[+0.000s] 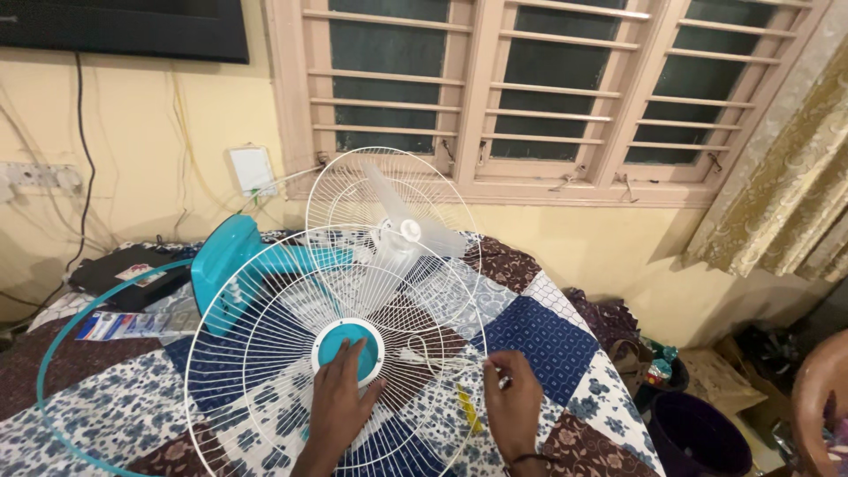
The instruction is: The person assembles a table fan by attaching the front grill to the fan head. They use a yellow screwdriver to tighten the central nut securing the grill in place.
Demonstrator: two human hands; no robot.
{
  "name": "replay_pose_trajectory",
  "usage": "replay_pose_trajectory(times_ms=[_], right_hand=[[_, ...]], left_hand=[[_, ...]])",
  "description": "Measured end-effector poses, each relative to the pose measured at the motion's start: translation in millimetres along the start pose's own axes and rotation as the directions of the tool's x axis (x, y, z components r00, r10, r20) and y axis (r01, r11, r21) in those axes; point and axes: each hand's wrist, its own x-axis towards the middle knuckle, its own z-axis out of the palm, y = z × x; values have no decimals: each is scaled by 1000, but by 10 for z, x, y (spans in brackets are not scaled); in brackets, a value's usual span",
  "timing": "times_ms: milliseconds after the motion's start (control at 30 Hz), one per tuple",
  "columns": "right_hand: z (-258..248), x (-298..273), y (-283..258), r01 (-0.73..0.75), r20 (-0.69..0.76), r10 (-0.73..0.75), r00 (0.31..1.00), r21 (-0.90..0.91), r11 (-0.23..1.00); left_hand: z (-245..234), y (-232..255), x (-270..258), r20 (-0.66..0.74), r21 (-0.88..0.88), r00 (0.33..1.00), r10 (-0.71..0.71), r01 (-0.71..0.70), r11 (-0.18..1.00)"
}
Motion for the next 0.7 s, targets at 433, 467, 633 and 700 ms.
replay_pose_trajectory(times_ms=[433, 467, 633, 700], right_hand=[[840, -81, -865, 193, 372, -237, 898, 150, 970], [896, -89, -868, 169, 379, -205, 902, 126, 978], [1037, -111, -825, 255, 369, -211, 905, -73, 964], [1058, -116, -809, 270, 394, -180, 901, -185, 945]], left_hand=[[-246, 26, 49, -320, -670, 874, -365, 64, 740], [-275, 15, 50, -389, -708, 835, -389, -1, 706], [-383, 10, 2, -550, -604, 748, -373, -48, 795], [-379, 37, 7, -576, -591, 736, -355, -75, 803]])
